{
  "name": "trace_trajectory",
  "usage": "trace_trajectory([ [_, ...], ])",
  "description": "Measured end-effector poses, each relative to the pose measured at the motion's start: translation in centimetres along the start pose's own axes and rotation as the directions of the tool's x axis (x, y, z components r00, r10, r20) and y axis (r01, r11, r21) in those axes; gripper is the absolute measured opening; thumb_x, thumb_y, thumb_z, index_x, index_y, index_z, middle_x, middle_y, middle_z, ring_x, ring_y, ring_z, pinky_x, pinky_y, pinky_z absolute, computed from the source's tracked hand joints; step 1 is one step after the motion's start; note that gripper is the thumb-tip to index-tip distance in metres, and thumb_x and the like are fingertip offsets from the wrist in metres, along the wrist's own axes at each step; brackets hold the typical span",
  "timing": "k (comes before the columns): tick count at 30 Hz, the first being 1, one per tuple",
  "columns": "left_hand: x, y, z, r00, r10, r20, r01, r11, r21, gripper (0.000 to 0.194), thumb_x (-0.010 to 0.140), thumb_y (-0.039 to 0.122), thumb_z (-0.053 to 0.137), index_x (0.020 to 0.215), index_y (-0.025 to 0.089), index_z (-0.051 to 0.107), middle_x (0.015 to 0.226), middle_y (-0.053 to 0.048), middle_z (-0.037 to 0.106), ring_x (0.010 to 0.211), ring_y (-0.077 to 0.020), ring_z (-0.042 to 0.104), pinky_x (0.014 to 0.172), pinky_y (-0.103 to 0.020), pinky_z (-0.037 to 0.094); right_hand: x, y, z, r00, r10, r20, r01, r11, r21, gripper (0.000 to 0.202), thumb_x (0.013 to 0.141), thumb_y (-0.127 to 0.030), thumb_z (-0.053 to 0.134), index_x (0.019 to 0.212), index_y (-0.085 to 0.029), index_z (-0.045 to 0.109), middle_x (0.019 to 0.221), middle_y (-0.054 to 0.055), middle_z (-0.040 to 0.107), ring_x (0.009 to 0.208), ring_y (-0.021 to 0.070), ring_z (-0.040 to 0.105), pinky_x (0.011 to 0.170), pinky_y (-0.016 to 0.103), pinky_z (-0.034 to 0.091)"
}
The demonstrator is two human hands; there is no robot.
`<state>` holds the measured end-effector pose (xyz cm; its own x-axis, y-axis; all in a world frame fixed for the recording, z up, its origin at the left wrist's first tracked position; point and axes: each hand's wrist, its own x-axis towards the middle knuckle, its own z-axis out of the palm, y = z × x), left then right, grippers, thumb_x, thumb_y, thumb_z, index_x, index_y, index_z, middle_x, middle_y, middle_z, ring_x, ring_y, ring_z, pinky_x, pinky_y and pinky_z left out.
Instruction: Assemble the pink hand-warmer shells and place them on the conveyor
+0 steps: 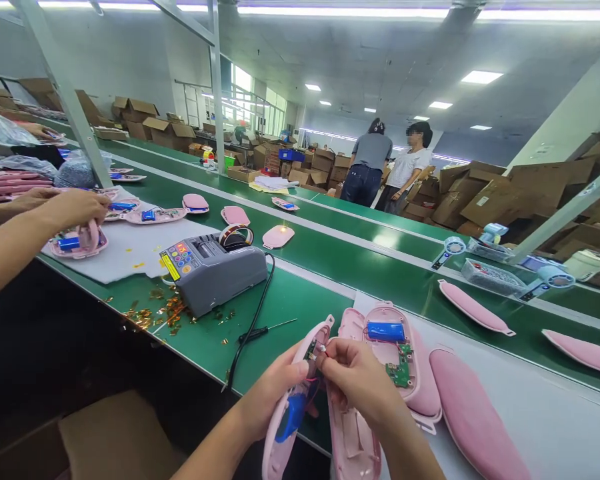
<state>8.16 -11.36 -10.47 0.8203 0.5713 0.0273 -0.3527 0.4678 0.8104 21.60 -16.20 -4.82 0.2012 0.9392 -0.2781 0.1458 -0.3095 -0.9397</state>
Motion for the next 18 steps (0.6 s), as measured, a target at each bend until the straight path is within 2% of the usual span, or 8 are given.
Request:
trace_trajectory([
  [3, 0.0, 0.0, -0.4, 1.000, -0.014, -0.005, 0.015, 0.993, 0.115, 0.075, 0.070, 0.057, 0.067, 0.133, 0.020, 0.048, 0.093, -0.008, 0.063, 0.069, -0.0150, 0.057, 0.057, -0.024, 0.048, 0.0, 0.3, 0.1, 1.000, -0.015, -0.003, 0.015, 1.000, 0.008, 0.016, 0.064, -0.033, 0.055, 0.063, -0.020, 0.046, 0.037, -0.009, 0.045, 0.031, 0.0050, 0.038, 0.031, 0.015, 0.025],
  [6, -0.1, 0.1, -0.5, 0.997, -0.024, -0.070, 0.035, 0.987, 0.157, 0.071, 0.069, 0.053, 0.070, 0.130, 0.022, 0.051, 0.092, -0.006, 0.062, 0.065, -0.0127, 0.056, 0.053, -0.021, 0.046, 0.4, 0.6, 0.2, 0.999, -0.040, 0.014, 0.040, 0.999, 0.029, 0.018, 0.066, -0.033, 0.060, 0.061, -0.019, 0.049, 0.039, -0.007, 0.049, 0.033, 0.0067, 0.042, 0.033, 0.016, 0.028],
  [8, 0.0, 0.2, -0.6, 0.994, -0.040, -0.105, 0.049, 0.995, 0.082, 0.067, 0.068, 0.053, 0.071, 0.125, 0.020, 0.055, 0.085, -0.004, 0.063, 0.062, -0.0123, 0.056, 0.051, -0.021, 0.047, 0.7, 0.9, 0.1, 0.997, -0.075, 0.007, 0.074, 0.995, 0.059, 0.023, 0.066, -0.036, 0.065, 0.061, -0.017, 0.052, 0.044, -0.004, 0.053, 0.039, 0.0082, 0.048, 0.038, 0.018, 0.035],
  [11, 0.2, 0.4, -0.8, 0.989, -0.085, -0.119, 0.078, 0.995, -0.058, 0.059, 0.070, 0.057, 0.067, 0.111, 0.014, 0.064, 0.071, -0.004, 0.062, 0.063, -0.0152, 0.058, 0.051, -0.023, 0.050, 0.9, 1.3, -0.7, 0.988, -0.136, -0.066, 0.144, 0.981, 0.131, 0.035, 0.067, -0.049, 0.070, 0.069, -0.016, 0.058, 0.053, -0.002, 0.058, 0.049, 0.0096, 0.054, 0.049, 0.020, 0.043],
  [14, 0.2, 0.6, -1.3, 0.978, -0.139, -0.158, 0.116, 0.982, -0.149, 0.049, 0.077, 0.054, 0.062, 0.099, 0.011, 0.069, 0.071, -0.007, 0.065, 0.065, -0.0162, 0.061, 0.055, -0.025, 0.053, 0.4, 1.7, -2.3, 0.975, -0.199, -0.102, 0.215, 0.958, 0.189, 0.044, 0.068, -0.058, 0.071, 0.082, -0.016, 0.065, 0.064, 0.001, 0.064, 0.059, 0.0105, 0.057, 0.058, 0.022, 0.048],
  [16, 0.2, 0.7, -1.5, 0.966, -0.173, -0.192, 0.136, 0.972, -0.191, 0.046, 0.078, 0.052, 0.061, 0.096, 0.011, 0.070, 0.074, -0.008, 0.068, 0.065, -0.0164, 0.061, 0.056, -0.027, 0.054, -0.1, 1.8, -3.2, 0.970, -0.236, -0.065, 0.244, 0.947, 0.210, 0.043, 0.070, -0.057, 0.072, 0.086, -0.017, 0.069, 0.075, 0.004, 0.067, 0.068, 0.0122, 0.061, 0.065, 0.023, 0.050],
  [18, 0.2, 0.6, -1.7, 0.966, -0.193, -0.175, 0.154, 0.965, -0.212, 0.047, 0.076, 0.053, 0.062, 0.093, 0.010, 0.070, 0.074, -0.009, 0.069, 0.065, -0.0176, 0.062, 0.059, -0.029, 0.054, -0.5, 1.7, -3.5, 0.964, -0.261, 0.049, 0.246, 0.947, 0.206, 0.041, 0.072, -0.056, 0.072, 0.087, -0.018, 0.071, 0.084, 0.006, 0.069, 0.077, 0.0151, 0.065, 0.072, 0.026, 0.052],
])
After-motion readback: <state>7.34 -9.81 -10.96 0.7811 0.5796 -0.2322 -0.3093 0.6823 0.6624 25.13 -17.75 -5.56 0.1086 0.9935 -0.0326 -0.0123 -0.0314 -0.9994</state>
